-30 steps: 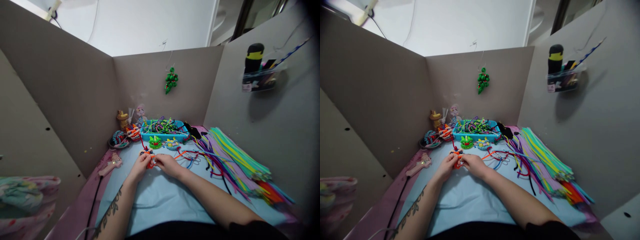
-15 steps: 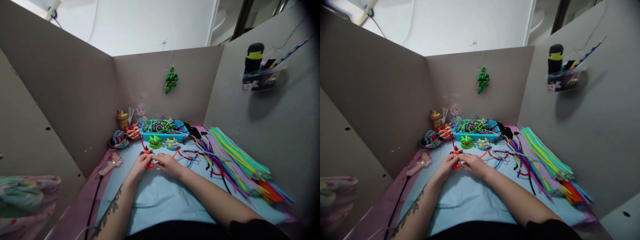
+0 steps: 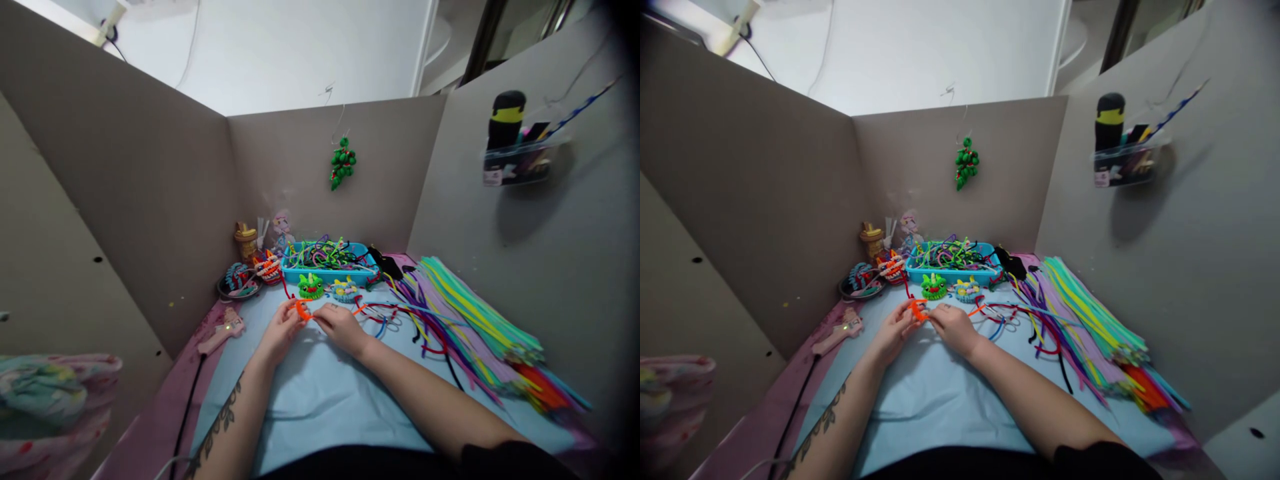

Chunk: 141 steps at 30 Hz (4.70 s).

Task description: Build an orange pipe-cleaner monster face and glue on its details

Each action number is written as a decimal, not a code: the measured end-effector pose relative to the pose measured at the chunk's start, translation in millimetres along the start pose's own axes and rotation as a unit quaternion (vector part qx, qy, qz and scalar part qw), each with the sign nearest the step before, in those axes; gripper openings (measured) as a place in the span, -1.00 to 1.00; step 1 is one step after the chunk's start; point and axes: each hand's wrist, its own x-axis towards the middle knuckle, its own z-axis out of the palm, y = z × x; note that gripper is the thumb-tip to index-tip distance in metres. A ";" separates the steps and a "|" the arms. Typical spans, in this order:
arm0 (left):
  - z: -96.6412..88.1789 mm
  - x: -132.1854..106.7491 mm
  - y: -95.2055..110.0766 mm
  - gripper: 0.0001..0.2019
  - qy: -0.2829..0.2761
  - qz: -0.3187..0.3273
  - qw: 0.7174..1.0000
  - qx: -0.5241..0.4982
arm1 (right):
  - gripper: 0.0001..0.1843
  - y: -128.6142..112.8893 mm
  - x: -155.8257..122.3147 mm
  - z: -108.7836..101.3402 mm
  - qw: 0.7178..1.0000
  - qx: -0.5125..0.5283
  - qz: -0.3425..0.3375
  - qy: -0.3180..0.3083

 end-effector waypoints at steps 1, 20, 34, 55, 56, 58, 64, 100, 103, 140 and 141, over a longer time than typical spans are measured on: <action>0.5 -0.3 1.3 -0.54 0.006 0.001 1.000 -0.012 | -0.83 -1.0 -0.1 -0.4 1.000 -0.005 0.008 0.007; 2.8 0.6 0.0 -0.69 0.028 -0.001 0.995 0.097 | -0.48 -6.1 -1.5 8.5 0.998 0.034 0.006 -0.046; 3.6 -3.1 4.5 -0.66 -0.005 -0.022 0.987 0.161 | -0.77 2.0 -1.4 3.8 1.000 0.014 -0.017 0.011; -35.4 9.3 16.1 -0.66 0.266 0.104 0.958 -0.001 | -0.79 23.0 66.0 -14.9 0.944 -0.176 -0.215 -0.176; -36.9 9.7 16.6 -0.67 0.268 0.095 0.959 -0.014 | -0.80 21.6 70.8 -12.3 0.934 -0.185 -0.233 -0.196; -37.9 10.2 17.3 -0.70 0.269 0.080 0.959 -0.036 | -0.83 19.4 78.3 -6.1 0.917 -0.191 -0.260 -0.235; -33.6 10.6 20.4 -0.84 0.280 0.050 0.954 -0.093 | -0.80 16.3 93.6 6.2 0.891 -0.170 -0.250 -0.338; -13.9 2.7 5.9 -0.62 0.049 0.122 0.979 0.158 | -0.82 -10.3 81.2 -26.2 0.956 0.016 0.083 -0.280; -3.5 -0.1 -1.1 -0.64 -0.040 0.077 0.975 0.203 | -0.82 -6.5 50.4 -31.1 0.961 0.038 0.144 -0.235; 43.8 31.0 -24.3 -0.75 -0.054 0.064 0.955 0.284 | -0.89 18.9 -4.6 -20.8 0.837 0.440 0.320 0.053; 43.8 30.4 -23.9 -0.75 -0.058 0.051 0.957 0.281 | -0.90 19.8 -5.1 -21.3 0.848 0.423 0.315 0.050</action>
